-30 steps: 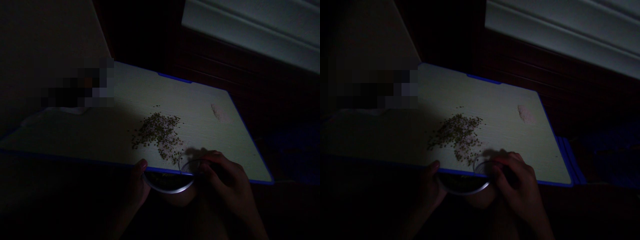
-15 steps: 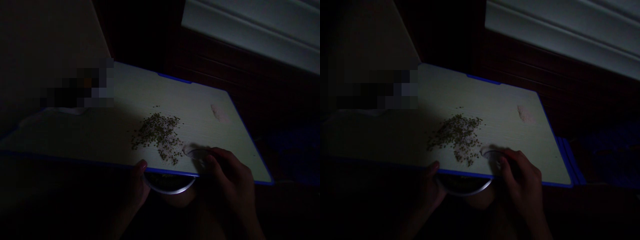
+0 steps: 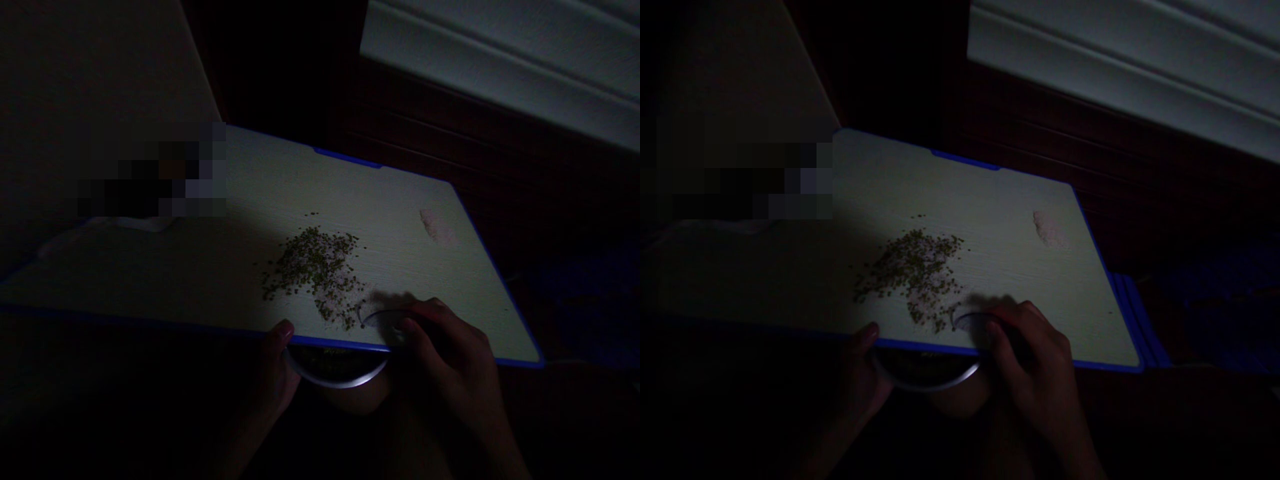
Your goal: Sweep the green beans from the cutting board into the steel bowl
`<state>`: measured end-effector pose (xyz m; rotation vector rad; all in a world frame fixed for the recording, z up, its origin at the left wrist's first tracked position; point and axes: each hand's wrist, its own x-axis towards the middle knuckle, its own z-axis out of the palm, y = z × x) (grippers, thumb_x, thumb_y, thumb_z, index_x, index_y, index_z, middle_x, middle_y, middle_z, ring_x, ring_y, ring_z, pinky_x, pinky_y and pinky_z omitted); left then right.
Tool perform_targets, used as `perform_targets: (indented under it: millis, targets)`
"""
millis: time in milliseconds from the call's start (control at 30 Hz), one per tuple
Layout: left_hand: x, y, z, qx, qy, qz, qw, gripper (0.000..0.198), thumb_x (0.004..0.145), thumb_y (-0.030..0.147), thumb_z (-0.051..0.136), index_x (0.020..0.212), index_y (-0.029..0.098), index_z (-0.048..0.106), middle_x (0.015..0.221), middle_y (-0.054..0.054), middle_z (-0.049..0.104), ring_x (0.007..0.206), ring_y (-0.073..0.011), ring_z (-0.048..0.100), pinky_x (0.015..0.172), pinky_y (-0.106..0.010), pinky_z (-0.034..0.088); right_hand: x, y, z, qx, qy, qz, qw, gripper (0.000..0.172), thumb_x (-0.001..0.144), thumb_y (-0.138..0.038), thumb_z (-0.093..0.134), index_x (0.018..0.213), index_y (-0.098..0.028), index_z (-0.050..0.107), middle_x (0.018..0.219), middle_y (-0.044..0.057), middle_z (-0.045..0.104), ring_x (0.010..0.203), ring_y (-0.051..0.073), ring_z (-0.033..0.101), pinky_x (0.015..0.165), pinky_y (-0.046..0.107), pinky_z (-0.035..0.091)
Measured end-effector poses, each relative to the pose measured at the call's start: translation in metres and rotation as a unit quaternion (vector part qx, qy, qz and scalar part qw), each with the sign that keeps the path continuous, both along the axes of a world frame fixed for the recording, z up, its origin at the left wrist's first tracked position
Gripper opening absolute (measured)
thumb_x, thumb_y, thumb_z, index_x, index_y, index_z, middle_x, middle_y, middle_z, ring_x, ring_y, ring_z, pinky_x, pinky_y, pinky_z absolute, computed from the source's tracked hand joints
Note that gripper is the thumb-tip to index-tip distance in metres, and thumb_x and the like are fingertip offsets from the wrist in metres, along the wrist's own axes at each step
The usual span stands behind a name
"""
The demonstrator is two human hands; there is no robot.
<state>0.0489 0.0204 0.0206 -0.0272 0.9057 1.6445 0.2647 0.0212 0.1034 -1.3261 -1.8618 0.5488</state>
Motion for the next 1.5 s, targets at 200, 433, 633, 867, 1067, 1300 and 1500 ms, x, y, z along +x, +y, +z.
perform_targets:
  millis: [200, 433, 633, 867, 1067, 1300, 1500]
  targets:
    - [0.000, 0.000, -0.001, 0.022, 0.031, -0.001, 0.999, 0.050, 0.067, 0.025, 0.081, 0.115, 0.035, 0.076, 0.102, -0.001, 0.083, 0.126, -0.0364, 0.069, 0.114, -0.053, 0.054, -0.002, 0.001, 0.002, -0.001, -0.007, 0.012, 1.000, 0.015, 0.101, -0.022, 0.066, 0.113, -0.028, 0.073, 0.098, 0.001, 0.076, 0.089, 0.017, 0.071, 0.075, 0.030, 0.054]
    - [-0.003, -0.003, -0.006, 0.007, -0.018, 0.006, 1.000, 0.049, 0.065, 0.015, 0.075, 0.110, 0.035, 0.077, 0.093, 0.001, 0.082, 0.132, -0.0334, 0.066, 0.115, -0.049, 0.052, 0.000, -0.002, 0.003, -0.005, 0.017, 0.024, 1.000, 0.013, 0.101, -0.022, 0.066, 0.108, -0.029, 0.073, 0.094, 0.000, 0.076, 0.086, 0.017, 0.070, 0.073, 0.029, 0.054]
    - [-0.001, -0.001, 0.000, 0.000, 0.005, 0.008, 1.000, 0.053, 0.063, 0.024, 0.084, 0.114, 0.033, 0.076, 0.093, -0.001, 0.083, 0.130, -0.0360, 0.067, 0.117, -0.050, 0.051, 0.001, -0.002, 0.002, 0.004, -0.002, 0.007, 1.000, 0.014, 0.101, -0.023, 0.066, 0.112, -0.027, 0.073, 0.095, 0.001, 0.075, 0.086, 0.017, 0.070, 0.073, 0.029, 0.054]
    - [0.000, 0.000, 0.002, 0.011, 0.016, 0.002, 1.000, 0.051, 0.065, 0.020, 0.081, 0.112, 0.036, 0.076, 0.103, 0.002, 0.083, 0.132, -0.0331, 0.066, 0.115, -0.048, 0.053, -0.001, -0.001, 0.005, 0.004, -0.009, 0.047, 0.999, 0.013, 0.101, -0.022, 0.066, 0.111, -0.029, 0.073, 0.094, 0.001, 0.075, 0.087, 0.017, 0.070, 0.073, 0.031, 0.055]
    - [0.000, 0.000, 0.000, -0.006, 0.004, 0.000, 1.000, 0.060, 0.059, 0.029, 0.089, 0.117, 0.032, 0.074, 0.092, 0.000, 0.083, 0.124, -0.0353, 0.070, 0.117, -0.049, 0.051, -0.002, -0.001, 0.005, -0.006, 0.006, 0.063, 0.998, 0.016, 0.100, -0.020, 0.064, 0.109, -0.029, 0.074, 0.092, 0.002, 0.076, 0.085, 0.020, 0.071, 0.069, 0.036, 0.057]
    - [0.001, 0.002, 0.001, -0.045, -0.012, 0.014, 0.999, 0.061, 0.053, 0.025, 0.090, 0.111, 0.029, 0.074, 0.073, 0.001, 0.078, 0.127, -0.0378, 0.069, 0.118, -0.052, 0.050, 0.000, -0.002, 0.002, -0.008, 0.007, 0.078, 0.997, 0.020, 0.100, -0.018, 0.066, 0.114, -0.031, 0.072, 0.098, -0.001, 0.077, 0.092, 0.019, 0.070, 0.075, 0.036, 0.057]
    - [-0.001, -0.001, 0.002, -0.040, 0.021, 0.007, 0.999, 0.057, 0.060, 0.020, 0.078, 0.115, 0.037, 0.074, 0.094, 0.001, 0.083, 0.133, -0.0349, 0.065, 0.115, -0.053, 0.052, -0.001, 0.000, 0.000, 0.000, -0.020, 0.029, 0.999, 0.017, 0.102, -0.024, 0.066, 0.116, -0.030, 0.073, 0.104, 0.002, 0.079, 0.094, 0.020, 0.073, 0.078, 0.036, 0.059]
